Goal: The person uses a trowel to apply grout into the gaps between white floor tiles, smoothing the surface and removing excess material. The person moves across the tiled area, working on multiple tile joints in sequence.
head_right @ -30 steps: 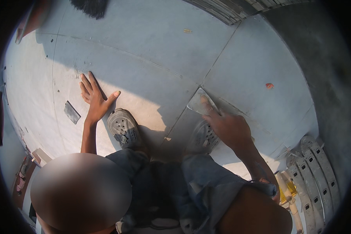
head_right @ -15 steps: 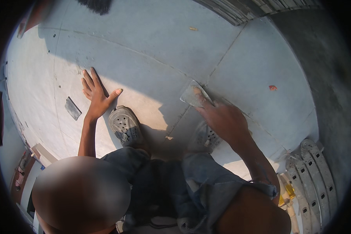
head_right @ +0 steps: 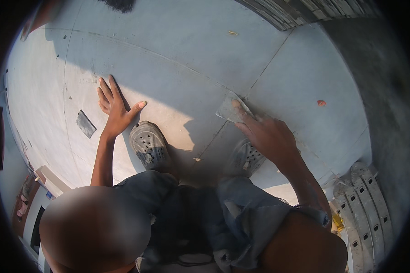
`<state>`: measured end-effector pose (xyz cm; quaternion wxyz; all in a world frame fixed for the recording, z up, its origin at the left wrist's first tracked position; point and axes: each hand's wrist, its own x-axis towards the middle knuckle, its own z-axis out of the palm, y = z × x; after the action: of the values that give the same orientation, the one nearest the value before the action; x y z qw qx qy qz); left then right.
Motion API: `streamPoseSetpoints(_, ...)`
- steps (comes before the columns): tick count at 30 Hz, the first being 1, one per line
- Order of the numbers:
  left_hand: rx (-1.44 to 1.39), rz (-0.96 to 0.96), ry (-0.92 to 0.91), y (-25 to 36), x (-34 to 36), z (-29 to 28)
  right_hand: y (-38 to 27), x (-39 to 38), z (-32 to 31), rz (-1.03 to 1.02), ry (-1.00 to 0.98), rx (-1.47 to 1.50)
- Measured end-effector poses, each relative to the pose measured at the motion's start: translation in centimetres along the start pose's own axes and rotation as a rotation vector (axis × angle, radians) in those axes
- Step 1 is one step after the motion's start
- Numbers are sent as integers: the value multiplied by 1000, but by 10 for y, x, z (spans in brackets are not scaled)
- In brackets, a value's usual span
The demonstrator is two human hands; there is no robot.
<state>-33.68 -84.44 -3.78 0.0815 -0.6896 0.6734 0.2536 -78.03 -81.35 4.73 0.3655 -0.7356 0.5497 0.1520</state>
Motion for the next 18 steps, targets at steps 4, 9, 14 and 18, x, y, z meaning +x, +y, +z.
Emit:
streamPoseSetpoints(4,-4,21,10,-5,4,0,-18,24,-4,-47,99,30)
streamPoseSetpoints(9,12,-8,-3,-5,1,3,-4,-1,-5,48,-26,8)
streamPoseSetpoints(14,-34,7,-7,7,5,-2,-32,46,-13,-34,68,66)
streamPoseSetpoints(18,-14,18,-6,-11,0,-1,-27,38,-11,-31,45,49)
